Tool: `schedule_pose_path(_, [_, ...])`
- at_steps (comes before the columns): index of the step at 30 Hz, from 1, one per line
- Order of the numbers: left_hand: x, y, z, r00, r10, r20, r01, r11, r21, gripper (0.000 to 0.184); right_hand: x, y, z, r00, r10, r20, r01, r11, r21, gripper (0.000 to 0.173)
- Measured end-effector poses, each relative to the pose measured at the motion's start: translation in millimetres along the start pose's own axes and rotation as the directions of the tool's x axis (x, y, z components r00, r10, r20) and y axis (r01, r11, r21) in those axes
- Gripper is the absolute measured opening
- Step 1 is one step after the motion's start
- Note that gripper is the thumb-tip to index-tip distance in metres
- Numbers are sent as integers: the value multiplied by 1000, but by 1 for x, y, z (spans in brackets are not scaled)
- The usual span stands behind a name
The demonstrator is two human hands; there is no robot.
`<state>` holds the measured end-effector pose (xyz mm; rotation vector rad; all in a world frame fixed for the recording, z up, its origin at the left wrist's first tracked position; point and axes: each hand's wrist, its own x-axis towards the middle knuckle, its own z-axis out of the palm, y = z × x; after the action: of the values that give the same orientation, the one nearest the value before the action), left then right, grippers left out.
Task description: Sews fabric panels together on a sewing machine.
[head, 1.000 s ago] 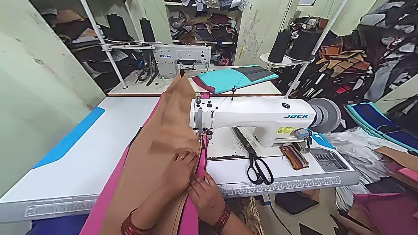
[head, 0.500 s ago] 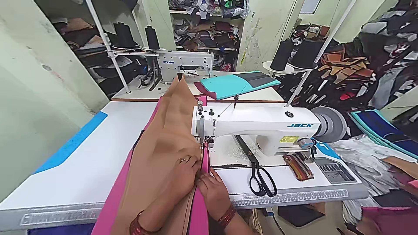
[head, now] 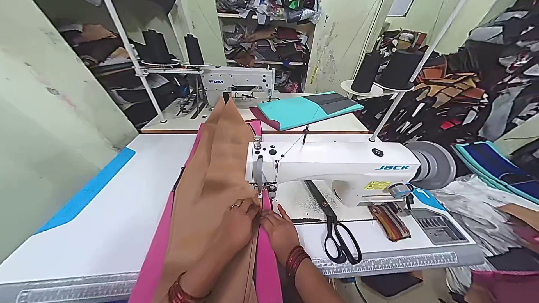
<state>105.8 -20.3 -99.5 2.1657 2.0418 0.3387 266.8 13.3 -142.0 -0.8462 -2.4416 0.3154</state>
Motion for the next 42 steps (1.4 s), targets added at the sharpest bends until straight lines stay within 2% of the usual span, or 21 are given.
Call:
schedule_pose_path(2, [6,3,-8,990,-81,114,77,996,36,33,5,3,-1,999,24,44,-24,1000,13,29])
schedule_pose_path(5, [17,2,-10,985,-99,138,90,994,70,36,15,6,-3,995,57,81,-58,998,18,29])
schedule_pose_path(8, [21,0,-6,995,-66,81,63,997,42,34,24,9,-3,987,99,126,-100,995,4,29])
schedule_pose_path(12, [28,1,-6,990,-108,95,111,994,-17,35,36,18,-3,986,132,98,-133,991,-5,27])
schedule_pose_path(14, [29,2,-4,990,-119,80,122,992,-31,37,41,20,-5,974,181,137,-188,981,42,28])
schedule_pose_path(19, [13,-16,11,994,-58,-91,45,989,-139,38,38,22,-8,955,221,198,-237,970,61,35])
schedule_pose_path(20, [2,-20,7,991,-103,-84,91,986,-143,41,33,24,-10,948,225,223,-254,961,111,39])
schedule_pose_path(22, [-28,-29,-3,955,-272,-119,262,961,-91,57,16,28,-18,942,225,250,-286,927,241,49])
schedule_pose_path(23, [-47,-34,-8,914,-372,-163,364,928,-78,68,2,29,-21,949,225,223,-287,906,310,48])
schedule_pose_path(25, [-83,-44,-18,821,-539,-190,529,842,-104,89,-30,21,-20,971,235,48,-235,891,388,36])
schedule_pose_path(27, [-112,-56,-21,795,-578,-184,554,816,-164,94,-59,1,-12,963,205,-174,-144,940,309,26])
schedule_pose_path(29, [-127,-65,-21,818,-540,-200,504,839,-205,86,-74,-26,-5,950,129,-284,-91,986,143,36])
schedule_pose_path(31, [-131,-62,-21,844,-445,-300,411,895,-170,73,-82,-50,3,956,51,-288,-54,999,-4,46])
schedule_pose_path(33, [-123,-48,-19,877,-267,-400,251,963,-94,60,-83,-62,9,963,39,-266,-45,999,-17,38])
schedule_pose_path(35, [-112,-28,-10,945,-82,-317,71,996,-44,64,-81,-61,8,962,95,-258,-66,991,119,20])
schedule_pose_path(37, [-103,-2,2,977,60,-203,-64,998,-15,80,-80,-55,1,955,169,-246,-110,965,236,19])
schedule_pose_path(40, [-99,34,7,997,34,-72,-30,998,47,84,-83,-55,-14,951,255,-173,-204,942,266,19])
schedule_pose_path(42, [-96,45,-8,990,-63,123,55,996,70,75,-85,-61,-19,956,277,-93,-252,943,215,24])
